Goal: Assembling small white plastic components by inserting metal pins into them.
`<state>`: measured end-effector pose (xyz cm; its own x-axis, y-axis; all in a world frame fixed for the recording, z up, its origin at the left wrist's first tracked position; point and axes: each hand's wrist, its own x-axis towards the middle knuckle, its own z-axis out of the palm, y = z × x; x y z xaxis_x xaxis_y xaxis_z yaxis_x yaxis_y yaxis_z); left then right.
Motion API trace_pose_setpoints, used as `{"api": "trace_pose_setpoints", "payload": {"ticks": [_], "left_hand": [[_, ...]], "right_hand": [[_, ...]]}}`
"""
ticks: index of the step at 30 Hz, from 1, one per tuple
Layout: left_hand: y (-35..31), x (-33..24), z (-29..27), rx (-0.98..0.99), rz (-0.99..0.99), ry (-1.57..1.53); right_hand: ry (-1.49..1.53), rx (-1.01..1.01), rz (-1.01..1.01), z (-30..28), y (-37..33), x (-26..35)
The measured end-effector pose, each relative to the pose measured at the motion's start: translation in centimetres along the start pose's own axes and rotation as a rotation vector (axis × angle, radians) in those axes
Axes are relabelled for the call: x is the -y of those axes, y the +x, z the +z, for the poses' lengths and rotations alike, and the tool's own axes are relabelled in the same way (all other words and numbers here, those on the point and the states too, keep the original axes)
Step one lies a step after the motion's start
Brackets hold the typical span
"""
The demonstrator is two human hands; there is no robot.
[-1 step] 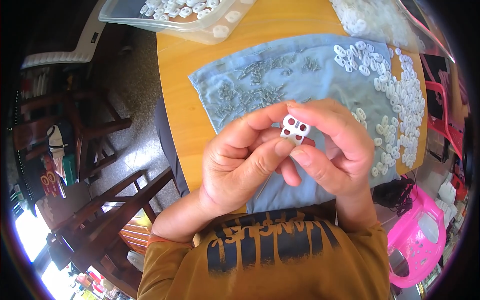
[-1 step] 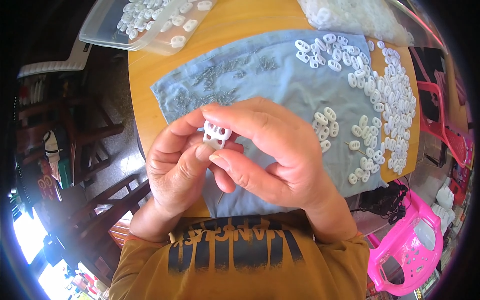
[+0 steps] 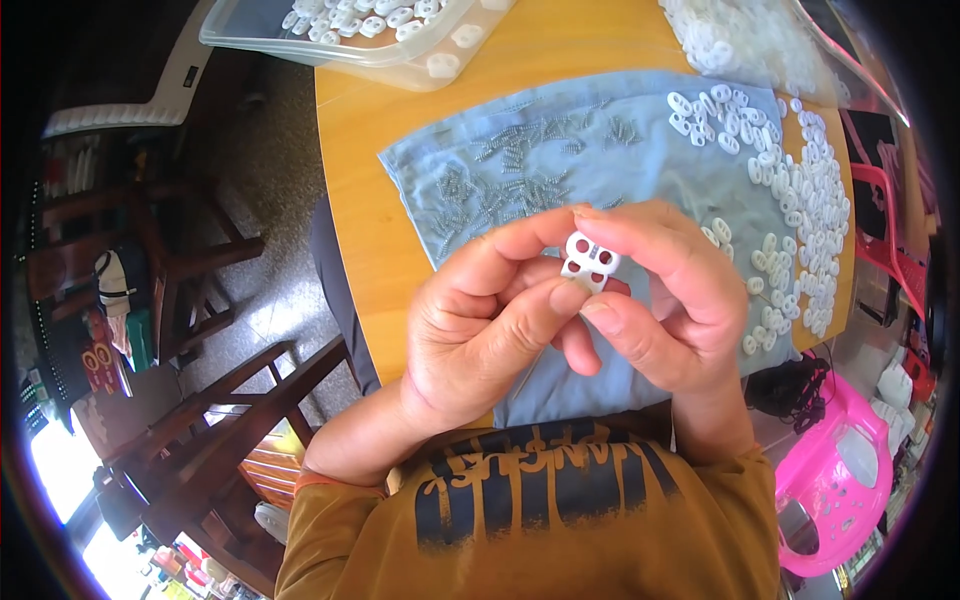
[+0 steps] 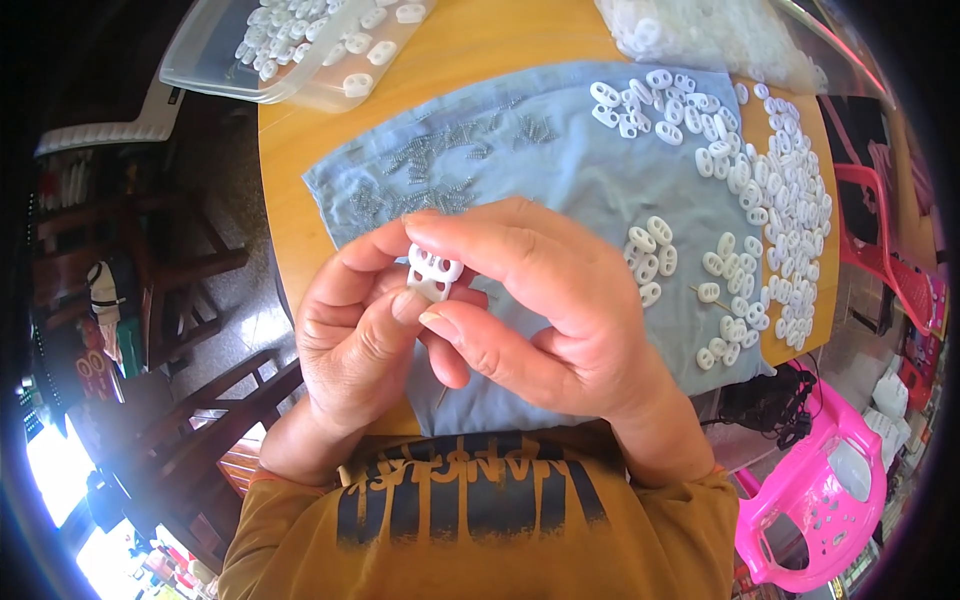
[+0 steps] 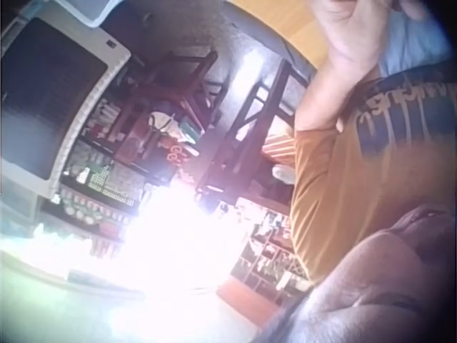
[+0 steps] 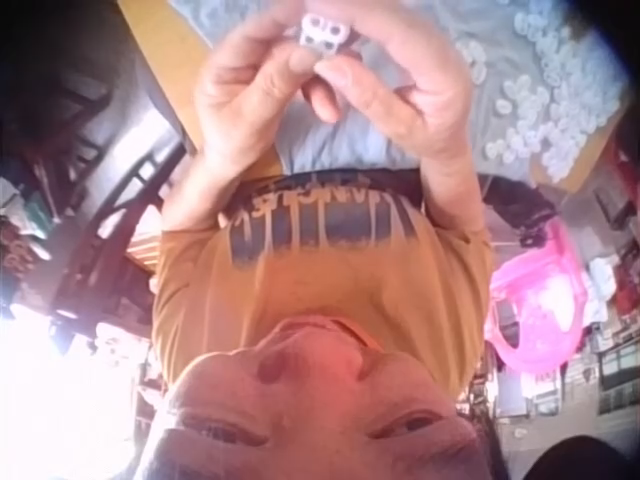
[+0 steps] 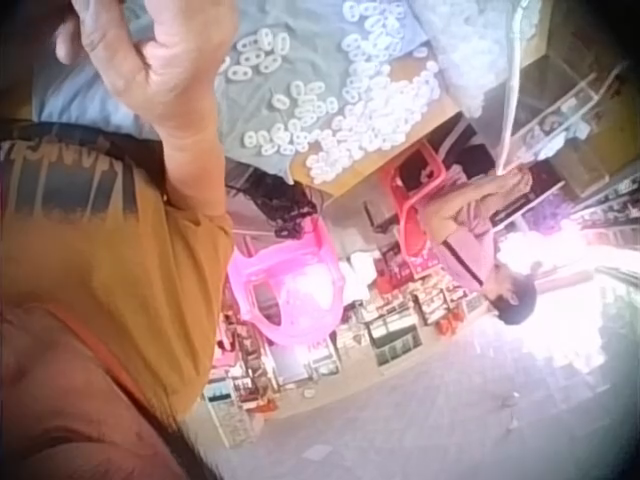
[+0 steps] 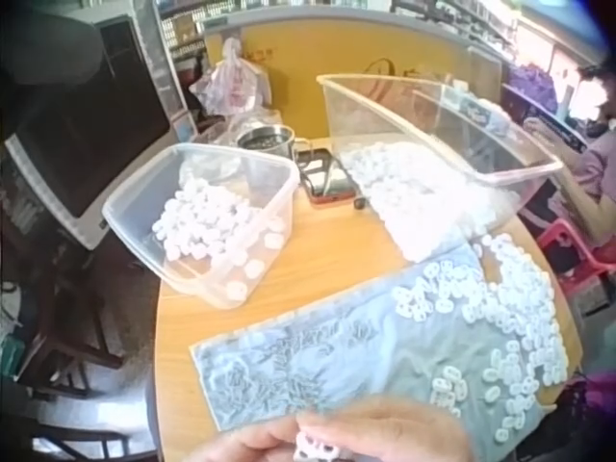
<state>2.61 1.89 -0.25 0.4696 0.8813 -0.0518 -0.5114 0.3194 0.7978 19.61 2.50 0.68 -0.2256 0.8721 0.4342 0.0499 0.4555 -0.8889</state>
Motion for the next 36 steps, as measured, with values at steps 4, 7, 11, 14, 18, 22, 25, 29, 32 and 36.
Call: {"api": "trace_pose_setpoints", "payload": {"ticks": [4,7,11,14,18,22,25,29,32,36], "left_hand": [[-0.06,0.13,0.17,0.012,-0.004,-0.070],[-0.29,0.08,0.24,0.044,0.006,-0.085],[-0.45,0.34,0.08,0.058,0.046,-0.082],[-0.31,0.27,0.14,0.091,0.059,-0.091],[-0.24,0.32,0.19,0.072,0.074,-0.084],[-0.22,0.48,-0.16,0.103,0.080,-0.065],[-0.24,0.38,-0.36,0.120,0.104,0.003],[-0.40,0.36,0.05,0.086,0.110,0.017],[-0.46,0.32,0.06,0.103,0.105,-0.013],[-0.55,0.35,0.30,0.083,0.083,-0.041]], "right_hand": [[0.010,0.026,-0.010,-0.02,0.07,0.10],[0.041,0.033,0.010,-0.02,0.02,0.42],[0.113,0.031,0.073,0.02,-0.17,0.67],[0.094,0.012,0.048,-0.02,-0.32,0.40],[0.094,0.008,0.007,-0.08,-0.29,0.17],[0.047,0.020,0.002,-0.09,-0.08,0.36],[0.030,0.014,-0.023,0.30,-0.16,0.58],[0.067,-0.003,-0.031,0.55,-0.28,0.54],[0.025,-0.001,-0.033,0.49,-0.35,0.49],[-0.009,-0.002,-0.068,0.42,-0.34,0.16]]}}
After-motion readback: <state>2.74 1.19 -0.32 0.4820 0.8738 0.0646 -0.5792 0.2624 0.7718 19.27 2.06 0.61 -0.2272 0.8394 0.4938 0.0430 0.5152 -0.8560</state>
